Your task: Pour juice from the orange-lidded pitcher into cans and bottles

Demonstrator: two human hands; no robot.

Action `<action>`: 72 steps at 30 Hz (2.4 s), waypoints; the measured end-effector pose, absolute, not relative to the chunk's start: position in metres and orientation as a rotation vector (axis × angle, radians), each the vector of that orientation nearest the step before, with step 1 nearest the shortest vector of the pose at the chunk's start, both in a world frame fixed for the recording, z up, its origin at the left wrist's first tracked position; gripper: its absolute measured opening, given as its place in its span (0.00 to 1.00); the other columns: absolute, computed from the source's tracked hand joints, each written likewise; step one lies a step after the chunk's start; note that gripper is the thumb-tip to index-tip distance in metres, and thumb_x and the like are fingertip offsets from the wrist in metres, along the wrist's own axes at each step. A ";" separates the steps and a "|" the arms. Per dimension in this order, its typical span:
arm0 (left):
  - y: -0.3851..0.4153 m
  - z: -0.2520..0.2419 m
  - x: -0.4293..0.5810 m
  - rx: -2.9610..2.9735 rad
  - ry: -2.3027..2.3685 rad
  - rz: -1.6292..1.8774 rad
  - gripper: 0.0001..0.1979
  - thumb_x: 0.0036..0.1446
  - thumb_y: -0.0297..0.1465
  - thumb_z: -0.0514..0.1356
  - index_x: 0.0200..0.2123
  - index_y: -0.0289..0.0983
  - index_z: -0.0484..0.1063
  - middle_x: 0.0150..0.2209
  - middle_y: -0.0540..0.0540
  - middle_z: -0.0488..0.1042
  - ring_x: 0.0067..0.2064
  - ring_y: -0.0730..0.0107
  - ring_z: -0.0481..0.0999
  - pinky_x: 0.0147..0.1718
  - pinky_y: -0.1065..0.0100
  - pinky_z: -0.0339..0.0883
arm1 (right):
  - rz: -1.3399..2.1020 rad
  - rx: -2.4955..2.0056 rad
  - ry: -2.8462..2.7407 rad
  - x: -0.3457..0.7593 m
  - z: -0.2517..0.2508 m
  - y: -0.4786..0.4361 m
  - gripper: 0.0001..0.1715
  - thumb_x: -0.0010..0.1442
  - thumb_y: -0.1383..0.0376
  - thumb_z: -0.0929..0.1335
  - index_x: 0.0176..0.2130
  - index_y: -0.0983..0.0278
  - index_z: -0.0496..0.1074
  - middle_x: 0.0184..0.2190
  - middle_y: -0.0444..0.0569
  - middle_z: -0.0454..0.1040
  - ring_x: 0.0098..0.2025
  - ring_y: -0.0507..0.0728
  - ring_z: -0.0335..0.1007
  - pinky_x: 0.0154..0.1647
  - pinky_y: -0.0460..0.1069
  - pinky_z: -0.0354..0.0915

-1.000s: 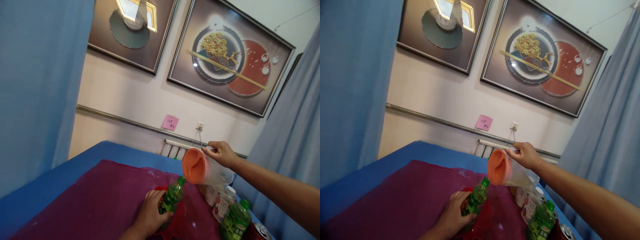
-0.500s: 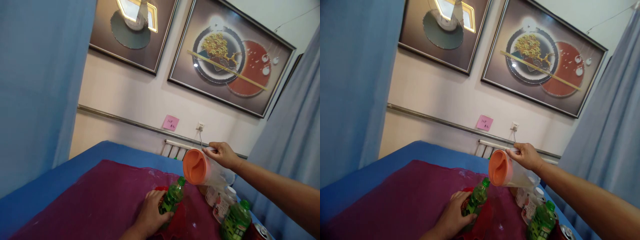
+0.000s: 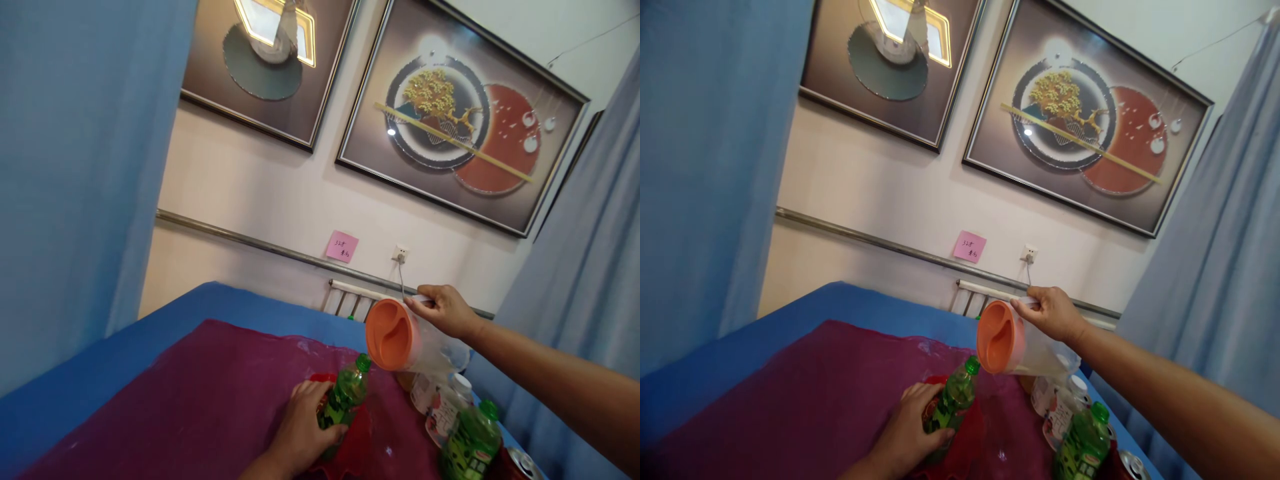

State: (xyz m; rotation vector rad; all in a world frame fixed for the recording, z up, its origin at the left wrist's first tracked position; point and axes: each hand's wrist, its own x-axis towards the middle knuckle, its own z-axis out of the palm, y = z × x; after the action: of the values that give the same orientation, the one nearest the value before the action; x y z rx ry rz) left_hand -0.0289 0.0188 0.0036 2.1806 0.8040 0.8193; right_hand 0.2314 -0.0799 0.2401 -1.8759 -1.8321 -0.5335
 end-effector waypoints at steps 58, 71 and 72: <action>0.019 0.000 -0.029 2.174 0.784 0.847 0.31 0.38 0.30 0.73 0.50 0.40 0.76 0.49 0.44 0.78 0.53 0.52 0.72 0.55 0.58 0.61 | -0.557 -1.873 -1.856 0.229 0.244 -0.086 0.32 0.61 0.42 0.64 0.20 0.59 0.53 0.15 0.39 0.54 0.20 0.50 0.48 0.22 0.47 0.46; 0.018 0.001 -0.030 2.181 0.784 0.842 0.30 0.39 0.31 0.72 0.50 0.41 0.76 0.49 0.44 0.78 0.53 0.51 0.72 0.56 0.57 0.61 | -0.544 -1.865 -1.857 0.226 0.245 -0.087 0.32 0.61 0.43 0.64 0.20 0.59 0.53 0.15 0.39 0.54 0.19 0.49 0.48 0.22 0.47 0.45; 0.018 0.001 -0.030 2.181 0.784 0.840 0.30 0.39 0.31 0.72 0.50 0.42 0.76 0.49 0.44 0.78 0.53 0.51 0.72 0.56 0.57 0.61 | -0.547 -1.865 -1.859 0.226 0.245 -0.087 0.32 0.62 0.43 0.64 0.20 0.59 0.53 0.15 0.39 0.54 0.19 0.49 0.48 0.22 0.47 0.45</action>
State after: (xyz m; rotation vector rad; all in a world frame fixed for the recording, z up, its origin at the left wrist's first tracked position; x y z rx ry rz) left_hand -0.0296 0.0182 0.0015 2.1814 0.7839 0.8401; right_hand 0.2263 -0.0866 0.2453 -1.8653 -1.8591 -0.5467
